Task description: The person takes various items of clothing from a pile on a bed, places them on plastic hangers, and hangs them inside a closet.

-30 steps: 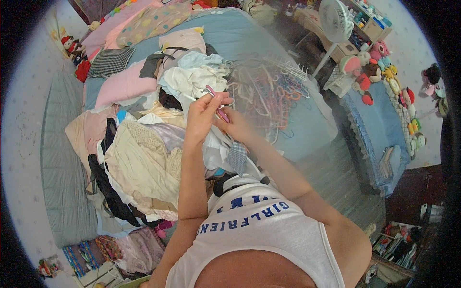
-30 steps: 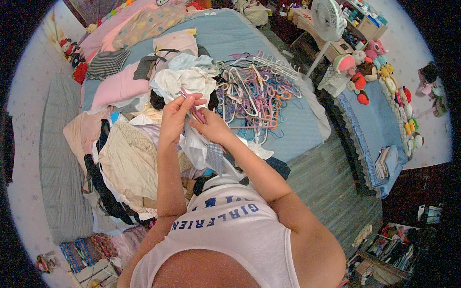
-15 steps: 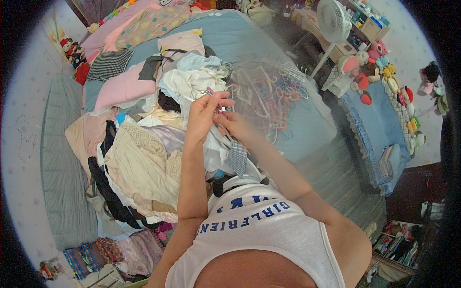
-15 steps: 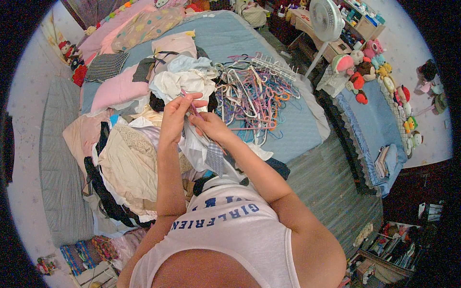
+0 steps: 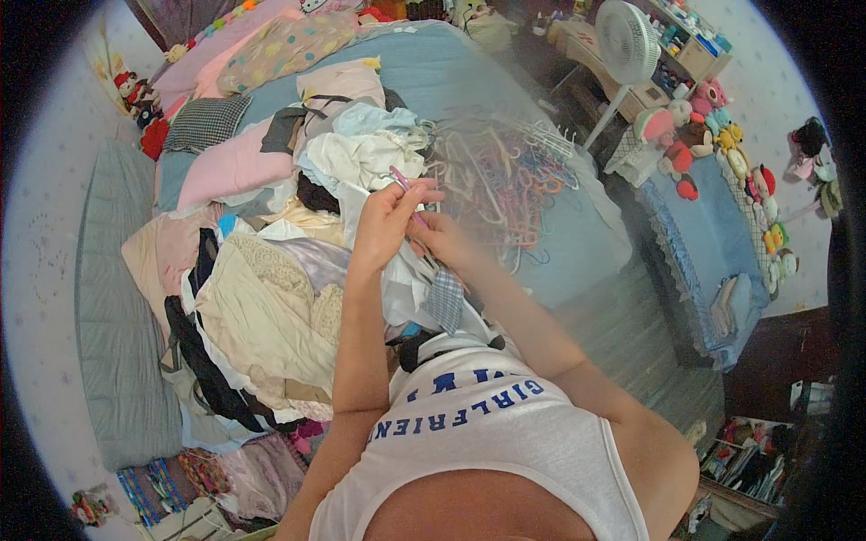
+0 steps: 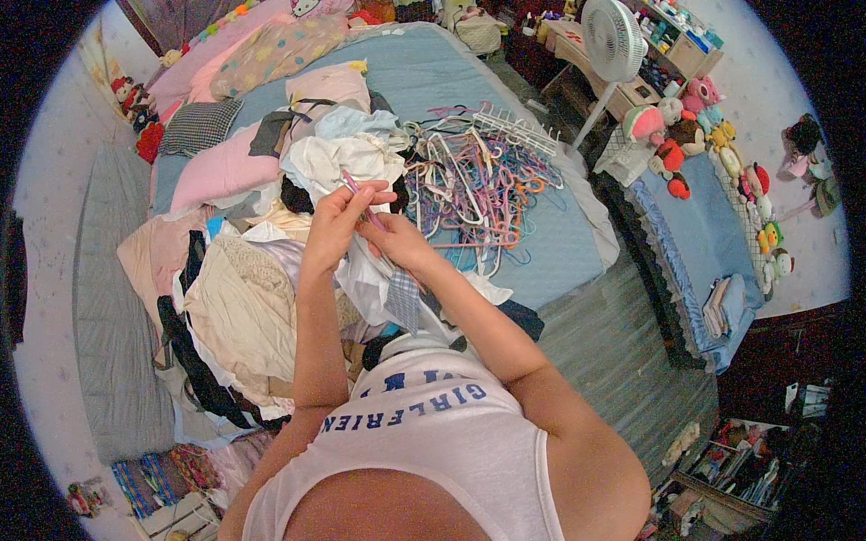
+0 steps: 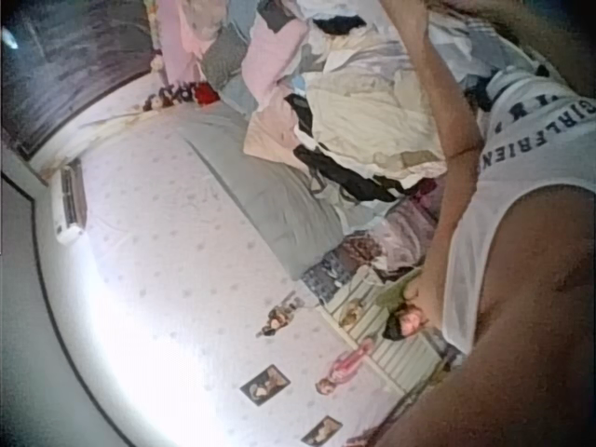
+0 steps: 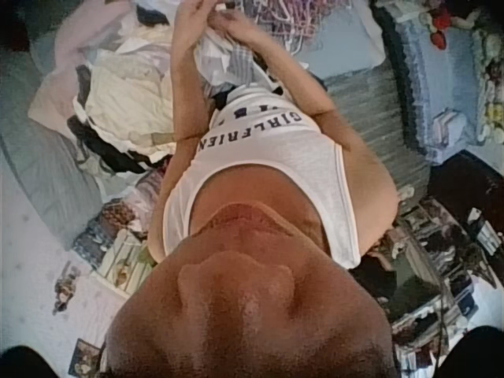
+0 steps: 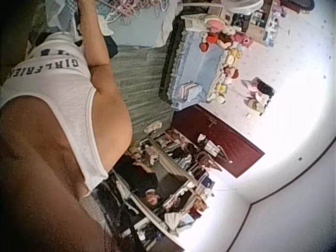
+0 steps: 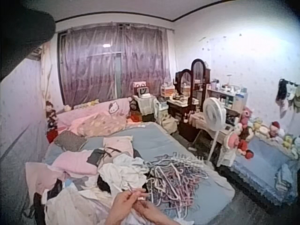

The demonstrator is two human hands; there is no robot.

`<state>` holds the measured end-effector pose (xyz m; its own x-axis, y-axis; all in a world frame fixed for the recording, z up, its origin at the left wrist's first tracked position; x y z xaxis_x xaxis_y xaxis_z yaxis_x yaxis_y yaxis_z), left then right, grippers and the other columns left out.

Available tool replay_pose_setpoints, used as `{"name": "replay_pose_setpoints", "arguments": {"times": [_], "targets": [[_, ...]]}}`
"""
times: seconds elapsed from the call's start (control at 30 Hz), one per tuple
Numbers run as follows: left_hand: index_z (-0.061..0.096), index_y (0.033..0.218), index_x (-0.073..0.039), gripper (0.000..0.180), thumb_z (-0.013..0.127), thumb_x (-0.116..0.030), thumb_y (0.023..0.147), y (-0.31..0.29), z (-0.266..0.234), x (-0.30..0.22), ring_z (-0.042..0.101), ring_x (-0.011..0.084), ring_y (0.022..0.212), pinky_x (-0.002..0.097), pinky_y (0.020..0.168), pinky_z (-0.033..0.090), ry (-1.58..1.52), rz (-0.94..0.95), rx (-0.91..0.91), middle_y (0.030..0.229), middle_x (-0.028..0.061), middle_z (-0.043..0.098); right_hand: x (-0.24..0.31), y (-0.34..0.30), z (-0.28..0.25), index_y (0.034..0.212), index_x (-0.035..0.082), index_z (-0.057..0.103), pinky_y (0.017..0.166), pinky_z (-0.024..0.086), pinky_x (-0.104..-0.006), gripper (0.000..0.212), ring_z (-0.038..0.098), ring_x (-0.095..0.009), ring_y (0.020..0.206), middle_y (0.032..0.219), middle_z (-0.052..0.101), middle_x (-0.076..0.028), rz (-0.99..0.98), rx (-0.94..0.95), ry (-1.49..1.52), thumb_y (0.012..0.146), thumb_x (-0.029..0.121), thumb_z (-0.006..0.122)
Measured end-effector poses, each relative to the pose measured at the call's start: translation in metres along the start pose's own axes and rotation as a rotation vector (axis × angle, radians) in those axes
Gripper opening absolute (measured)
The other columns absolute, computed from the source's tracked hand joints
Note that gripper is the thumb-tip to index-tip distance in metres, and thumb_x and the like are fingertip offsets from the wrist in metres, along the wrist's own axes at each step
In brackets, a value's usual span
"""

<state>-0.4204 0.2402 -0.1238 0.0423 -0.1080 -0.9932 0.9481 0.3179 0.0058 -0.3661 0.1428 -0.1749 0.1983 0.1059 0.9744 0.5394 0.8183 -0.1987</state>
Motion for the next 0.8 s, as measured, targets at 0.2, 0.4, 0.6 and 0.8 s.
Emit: {"name": "replay_pose_setpoints", "arguments": {"times": [0.2,0.4,0.6,0.8], "targets": [[0.056,0.104,0.004,0.027,0.053,-0.015,0.086,0.000,0.007,-0.002,0.055,0.0108,0.051,0.0222,0.036,0.044,0.015,0.056,-0.043,0.082,0.0094,0.062,-0.004,0.001,-0.003,0.076,0.003,0.056,0.046,0.027,-0.0211,0.033,0.038,-0.005,0.051,0.059,0.048,0.003,-0.053,-0.001,-0.012,0.085,0.034,0.053],[0.061,0.098,0.002,0.021,0.059,-0.011,0.082,-0.005,0.004,-0.009,0.053,0.0108,0.048,0.0224,0.036,0.044,0.107,0.047,-0.088,0.069,0.0053,0.056,-0.003,0.000,-0.003,0.081,0.002,0.058,0.046,0.027,-0.0212,0.029,0.038,-0.005,0.050,0.058,0.049,0.003,-0.025,0.005,-0.013,0.086,0.030,0.051],[0.063,0.092,0.004,0.020,0.062,-0.010,0.078,-0.004,0.003,-0.010,0.055,0.0124,0.052,0.0232,0.037,0.045,0.182,0.135,-0.145,0.078,0.0064,0.051,-0.003,0.001,-0.003,0.082,0.002,0.058,0.044,0.026,-0.0210,0.030,0.038,-0.004,0.049,0.057,0.049,0.003,-0.001,-0.012,0.046,0.088,0.030,0.049],[0.065,0.091,0.000,0.018,0.065,-0.010,0.077,-0.007,0.003,-0.012,0.055,0.0076,0.063,0.0207,0.056,0.044,0.176,0.123,-0.183,0.083,0.0049,0.058,-0.001,-0.001,-0.003,0.082,0.003,0.058,0.042,0.025,-0.0208,0.030,0.038,-0.004,0.048,0.058,0.051,0.003,0.006,-0.008,0.044,0.088,0.030,0.049]]}}
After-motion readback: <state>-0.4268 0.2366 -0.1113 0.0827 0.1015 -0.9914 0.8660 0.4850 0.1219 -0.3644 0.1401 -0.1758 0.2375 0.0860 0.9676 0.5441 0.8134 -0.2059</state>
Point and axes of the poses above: each hand's wrist, its own y-axis towards the middle knuckle, its own z-axis out of the palm, x = y × z, the point moved 2 cm from there along y, towards the middle knuckle
